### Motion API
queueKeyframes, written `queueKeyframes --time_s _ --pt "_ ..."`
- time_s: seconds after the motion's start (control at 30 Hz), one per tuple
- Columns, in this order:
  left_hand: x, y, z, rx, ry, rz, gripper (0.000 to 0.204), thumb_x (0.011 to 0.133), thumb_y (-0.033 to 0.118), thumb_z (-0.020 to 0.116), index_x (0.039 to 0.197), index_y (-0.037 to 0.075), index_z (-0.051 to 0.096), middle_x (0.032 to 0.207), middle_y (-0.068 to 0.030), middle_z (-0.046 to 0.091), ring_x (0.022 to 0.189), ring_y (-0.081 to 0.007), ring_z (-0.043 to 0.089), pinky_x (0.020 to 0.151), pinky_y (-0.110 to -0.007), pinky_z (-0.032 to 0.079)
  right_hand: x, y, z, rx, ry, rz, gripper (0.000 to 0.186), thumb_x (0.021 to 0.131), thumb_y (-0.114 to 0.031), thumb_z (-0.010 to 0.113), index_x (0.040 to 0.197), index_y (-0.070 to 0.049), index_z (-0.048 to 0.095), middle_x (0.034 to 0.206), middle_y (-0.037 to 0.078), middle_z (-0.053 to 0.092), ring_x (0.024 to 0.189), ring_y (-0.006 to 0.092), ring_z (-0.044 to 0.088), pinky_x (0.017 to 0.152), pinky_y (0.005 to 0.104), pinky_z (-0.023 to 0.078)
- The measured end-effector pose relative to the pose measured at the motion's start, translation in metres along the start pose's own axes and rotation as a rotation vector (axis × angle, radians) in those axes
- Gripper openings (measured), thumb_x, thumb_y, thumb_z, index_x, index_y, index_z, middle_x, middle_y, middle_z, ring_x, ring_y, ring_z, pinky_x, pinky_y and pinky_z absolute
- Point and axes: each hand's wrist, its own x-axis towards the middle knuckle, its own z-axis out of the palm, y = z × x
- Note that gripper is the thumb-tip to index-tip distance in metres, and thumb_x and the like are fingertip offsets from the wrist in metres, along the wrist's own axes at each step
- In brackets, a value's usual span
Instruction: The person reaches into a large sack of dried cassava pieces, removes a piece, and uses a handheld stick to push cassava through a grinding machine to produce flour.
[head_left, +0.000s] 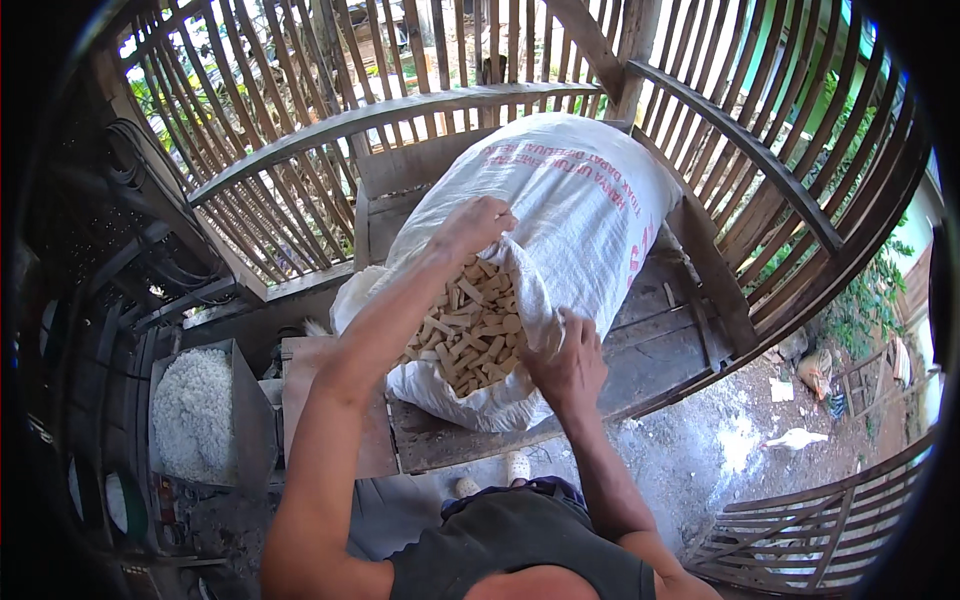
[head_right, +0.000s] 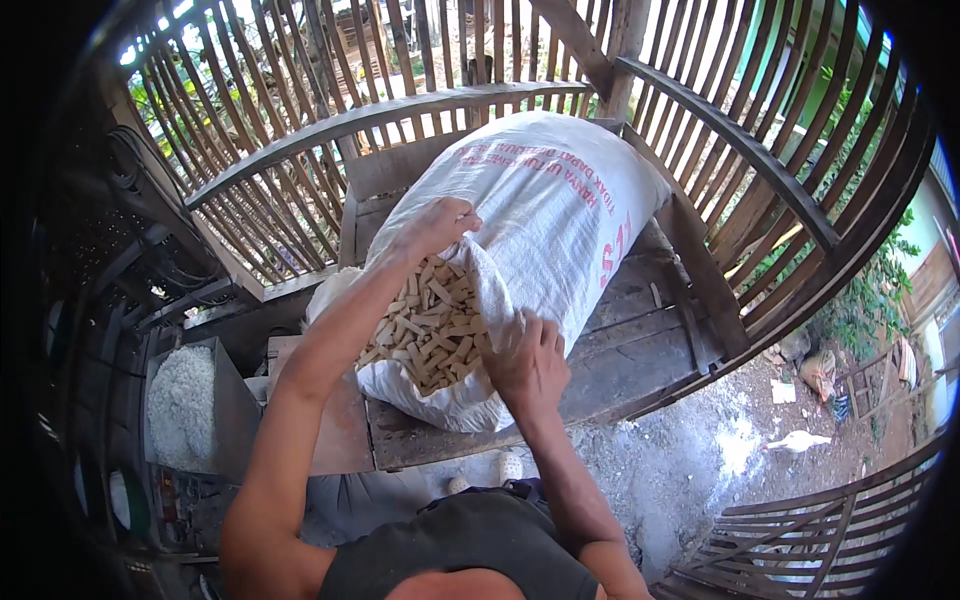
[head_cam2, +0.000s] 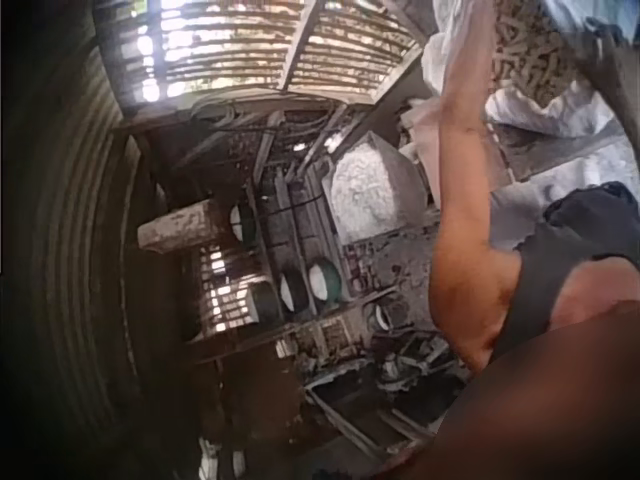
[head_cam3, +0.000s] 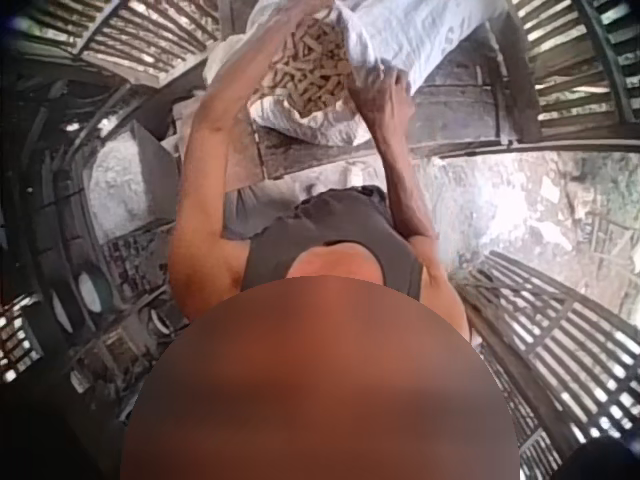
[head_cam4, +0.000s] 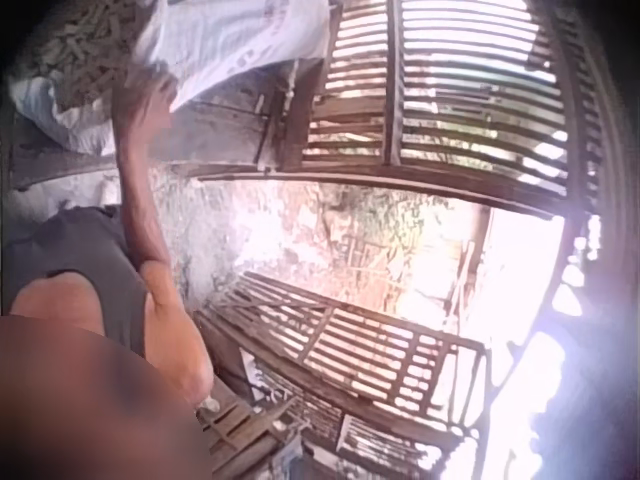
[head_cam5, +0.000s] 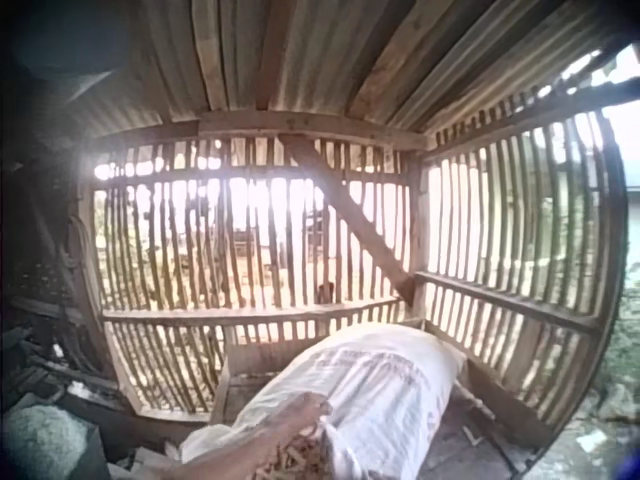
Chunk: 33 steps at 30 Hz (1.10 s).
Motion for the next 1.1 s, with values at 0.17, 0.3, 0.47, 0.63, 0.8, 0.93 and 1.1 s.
queueKeyframes --time_s 0.17,0.3,0.47,0.63,0.8,0.93,1.1 --pt "0.023 -0.009 0.002 0.122 -0.108 -0.056 0.026 0.078 0.03 0.073 0.088 0.006 0.072 0.094 -0.0169 0.07 0.092 -0.0295 0.067 0.082 -0.04 0.05 -0.037 0.02 0.004 0.348 -0.47 0.435 0.048 0.084 -0.021 0.07 0.122 0.001 0.051 0.074 0.016 0.068 0.064 0.0262 0.066 0.065 0.0391 0.054" --pt "0.022 -0.008 0.002 0.109 -0.097 -0.058 0.026 0.076 0.032 0.075 0.089 0.008 0.072 0.095 -0.0131 0.071 0.092 -0.0276 0.067 0.082 -0.039 0.05 -0.057 0.03 0.023 1.459 -0.27 1.052 0.022 0.085 -0.004 0.056 0.104 0.006 0.06 0.081 0.013 0.069 0.067 0.0267 0.065 0.069 0.0388 0.055" --pt "0.019 0.005 0.003 0.125 -0.112 -0.102 0.024 0.075 0.032 0.076 0.088 0.012 0.072 0.096 -0.0096 0.071 0.092 -0.026 0.067 0.081 -0.038 0.051 -0.079 0.054 0.053 2.042 -0.535 1.477 0.027 0.08 -0.008 0.049 0.095 0.006 0.065 0.081 0.013 0.068 0.067 0.0292 0.065 0.07 0.0407 0.057" --pt "0.02 -0.007 0.008 0.173 -0.058 -0.099 0.025 0.075 0.033 0.077 0.086 0.013 0.071 0.094 -0.0078 0.071 0.091 -0.0246 0.067 0.08 -0.038 0.051 -0.056 0.053 0.034 0.774 -0.609 0.674 0.036 0.086 -0.03 0.062 0.1 0.002 0.067 0.078 0.013 0.067 0.061 0.0255 0.062 0.063 0.0372 0.052" --pt "0.008 0.004 0.004 0.16 -0.021 -0.155 0.02 0.075 0.031 0.077 0.083 0.013 0.072 0.099 -0.0093 0.072 0.096 -0.0266 0.068 0.084 -0.039 0.052 -0.042 0.0 0.012 0.176 0.06 0.034 0.027 0.086 -0.03 0.067 0.095 -0.004 0.068 0.081 0.012 0.066 0.065 0.0347 0.065 0.064 0.0426 0.052" --pt "-0.02 0.017 0.004 0.137 0.258 -0.025 0.03 0.08 0.033 0.075 0.098 0.011 0.067 0.095 -0.0085 0.07 0.093 -0.0277 0.067 0.083 -0.039 0.05 -0.031 0.004 0.036 0.127 -0.248 0.077 0.021 0.089 -0.023 0.061 0.092 -0.003 0.067 0.082 0.015 0.067 0.071 0.0369 0.066 0.068 0.0453 0.052" --pt "-0.172 0.041 0.035 -0.138 0.46 0.275 0.039 0.082 0.038 0.075 0.104 0.008 0.064 0.103 -0.0075 0.066 0.1 -0.0276 0.061 0.092 -0.039 0.046 -0.038 0.049 0.051 0.909 -0.342 0.643 0.016 0.094 -0.008 0.053 0.096 0.002 0.065 0.087 0.013 0.07 0.071 0.0267 0.066 0.069 0.038 0.051"
